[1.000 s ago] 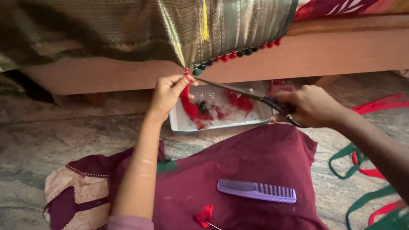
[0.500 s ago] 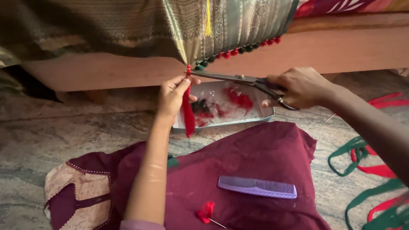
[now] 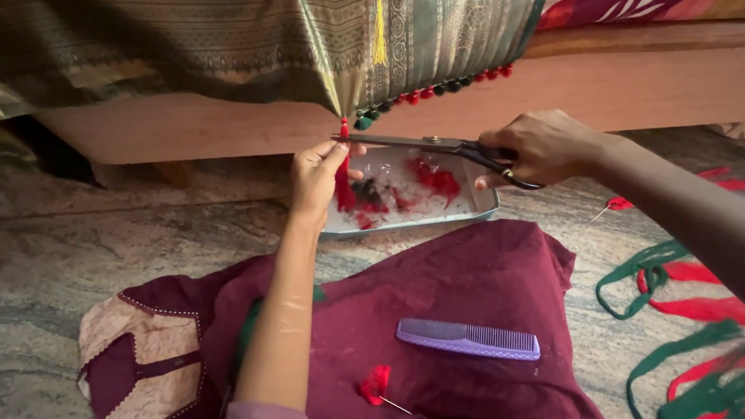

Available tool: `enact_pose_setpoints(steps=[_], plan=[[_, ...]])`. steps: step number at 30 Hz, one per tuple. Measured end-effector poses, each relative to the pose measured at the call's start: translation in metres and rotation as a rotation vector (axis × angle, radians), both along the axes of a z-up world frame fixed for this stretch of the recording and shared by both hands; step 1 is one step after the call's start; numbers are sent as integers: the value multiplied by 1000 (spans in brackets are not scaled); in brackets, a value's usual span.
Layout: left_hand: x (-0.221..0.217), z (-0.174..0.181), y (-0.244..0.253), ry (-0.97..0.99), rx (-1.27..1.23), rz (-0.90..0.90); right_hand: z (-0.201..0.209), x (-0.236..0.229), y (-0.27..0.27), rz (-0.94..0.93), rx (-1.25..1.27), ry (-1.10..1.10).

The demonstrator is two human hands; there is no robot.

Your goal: Manually attaching and trimming decorative tassels onto a gold and green silk fabric.

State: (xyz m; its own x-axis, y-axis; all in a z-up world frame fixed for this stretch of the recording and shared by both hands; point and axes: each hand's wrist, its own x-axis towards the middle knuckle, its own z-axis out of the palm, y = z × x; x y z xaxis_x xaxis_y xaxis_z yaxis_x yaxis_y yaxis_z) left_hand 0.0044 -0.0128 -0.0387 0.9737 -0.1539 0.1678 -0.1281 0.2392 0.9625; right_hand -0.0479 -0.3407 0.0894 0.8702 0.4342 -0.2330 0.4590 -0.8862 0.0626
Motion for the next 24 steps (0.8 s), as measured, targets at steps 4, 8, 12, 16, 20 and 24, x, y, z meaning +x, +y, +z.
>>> enact_pose_setpoints(steps=[4,8,12,16,20,24], plan=[[2,-3,-1,9,-38,-3,8,-2,6,-11,-7,24],[0,-1,-3,1,-45,14,10,-2,7,-24,39,37],[0,-1,-4,-9,-28,35,14,-4,9,-13,103,53],[-5,9,-5,3,71,96,17,-6,12,-12,120,46],[1,1,-5,-70,89,92,13,-5,13,-34,125,90],[3,4,-7,-140,276,219,21,-13,21,-66,101,67]])
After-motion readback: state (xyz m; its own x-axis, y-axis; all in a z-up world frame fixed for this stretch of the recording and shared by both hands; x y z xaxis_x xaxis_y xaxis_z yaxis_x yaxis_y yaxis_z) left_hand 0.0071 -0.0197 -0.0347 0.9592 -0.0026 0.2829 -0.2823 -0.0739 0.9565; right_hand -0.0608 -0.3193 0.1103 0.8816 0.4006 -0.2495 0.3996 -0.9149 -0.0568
